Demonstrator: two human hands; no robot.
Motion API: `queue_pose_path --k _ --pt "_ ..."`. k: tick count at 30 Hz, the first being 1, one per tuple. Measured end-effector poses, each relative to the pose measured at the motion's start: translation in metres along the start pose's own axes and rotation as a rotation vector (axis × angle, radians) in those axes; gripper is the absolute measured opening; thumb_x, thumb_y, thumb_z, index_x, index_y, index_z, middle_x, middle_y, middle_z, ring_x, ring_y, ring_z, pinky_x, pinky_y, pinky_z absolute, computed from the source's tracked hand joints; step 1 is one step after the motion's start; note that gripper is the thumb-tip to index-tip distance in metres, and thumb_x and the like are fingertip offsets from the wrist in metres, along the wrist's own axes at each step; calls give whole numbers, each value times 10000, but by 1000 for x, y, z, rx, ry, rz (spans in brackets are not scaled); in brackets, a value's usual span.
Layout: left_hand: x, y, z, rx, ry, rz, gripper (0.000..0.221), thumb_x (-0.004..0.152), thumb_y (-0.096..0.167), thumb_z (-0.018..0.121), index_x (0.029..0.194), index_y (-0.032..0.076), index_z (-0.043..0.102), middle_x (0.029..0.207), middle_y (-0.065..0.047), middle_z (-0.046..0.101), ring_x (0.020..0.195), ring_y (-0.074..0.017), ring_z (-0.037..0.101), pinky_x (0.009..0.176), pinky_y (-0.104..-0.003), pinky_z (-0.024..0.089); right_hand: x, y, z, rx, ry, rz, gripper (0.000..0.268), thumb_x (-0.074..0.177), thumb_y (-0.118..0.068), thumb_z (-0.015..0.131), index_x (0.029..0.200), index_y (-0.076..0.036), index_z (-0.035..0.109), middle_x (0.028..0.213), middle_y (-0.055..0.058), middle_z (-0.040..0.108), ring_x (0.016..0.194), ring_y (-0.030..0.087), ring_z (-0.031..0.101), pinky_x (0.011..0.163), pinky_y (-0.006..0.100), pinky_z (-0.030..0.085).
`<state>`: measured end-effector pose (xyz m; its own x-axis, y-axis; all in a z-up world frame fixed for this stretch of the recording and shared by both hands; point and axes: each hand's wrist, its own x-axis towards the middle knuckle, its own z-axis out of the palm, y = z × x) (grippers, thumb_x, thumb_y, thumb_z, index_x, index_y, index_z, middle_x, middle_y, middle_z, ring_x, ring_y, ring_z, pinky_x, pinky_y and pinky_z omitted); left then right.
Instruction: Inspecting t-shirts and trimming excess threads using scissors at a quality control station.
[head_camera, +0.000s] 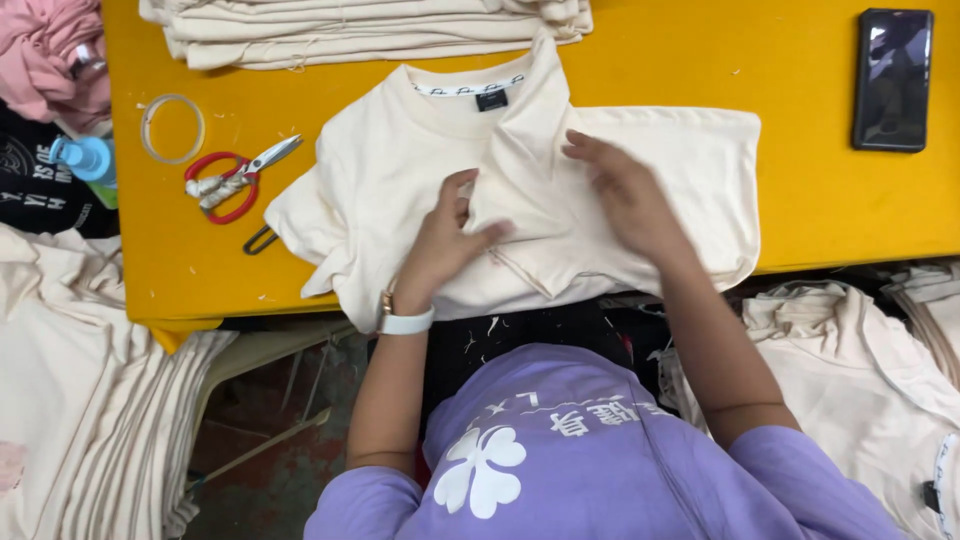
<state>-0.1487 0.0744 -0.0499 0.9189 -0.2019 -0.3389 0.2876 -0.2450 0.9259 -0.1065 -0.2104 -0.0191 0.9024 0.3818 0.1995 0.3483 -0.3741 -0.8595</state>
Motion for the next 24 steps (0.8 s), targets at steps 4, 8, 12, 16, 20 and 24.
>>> queue_pose_path --k 4,8,12,16,20,24 --pt "-16 5 -12 243 72 59 723 888 121 712 1502 274 363 1179 -208 696 852 -320 674 730 -404 566 -12 18 41 -556 -135 67 518 1053 -43 426 1566 -99 460 1646 112 412 1513 345 335 1146 594 233" --pt "-26 -10 -21 331 149 64 346 909 149 706 1238 171 601 960 -161 764 723 -341 760 602 -396 579 -18 26 44 -632 -58 7 474 1075 -79 481 1545 -121 523 1617 72 474 1499 296 367 1124 578 233" --pt "-53 -4 2 727 518 460 301 948 114 634 1238 55 579 1064 -104 581 960 -281 575 780 -422 493 -45 -12 45 -422 257 -213 268 1037 -56 538 1268 -37 672 1233 130 695 1108 341 613 930 439 409" --pt "-59 -20 39 601 184 731 394 844 159 691 1235 114 665 1125 -71 608 1099 -303 563 932 -466 440 -88 -21 78 -364 93 -5 407 721 -272 618 1094 -130 696 976 49 585 856 271 559 730 401 431" --pt "-43 -6 63 894 302 772 375 811 159 671 1186 145 686 1152 -75 574 1124 -299 528 927 -505 418 -100 2 98 -518 160 9 314 688 -92 777 806 -120 488 924 26 425 861 288 496 726 394 393" --pt "-25 -25 46 848 555 671 330 846 86 658 1175 108 652 1104 -81 515 1044 -310 537 851 -461 459 -119 -5 68 -311 343 -71 306 698 103 661 832 -38 424 872 144 395 793 428 495 675 486 394"
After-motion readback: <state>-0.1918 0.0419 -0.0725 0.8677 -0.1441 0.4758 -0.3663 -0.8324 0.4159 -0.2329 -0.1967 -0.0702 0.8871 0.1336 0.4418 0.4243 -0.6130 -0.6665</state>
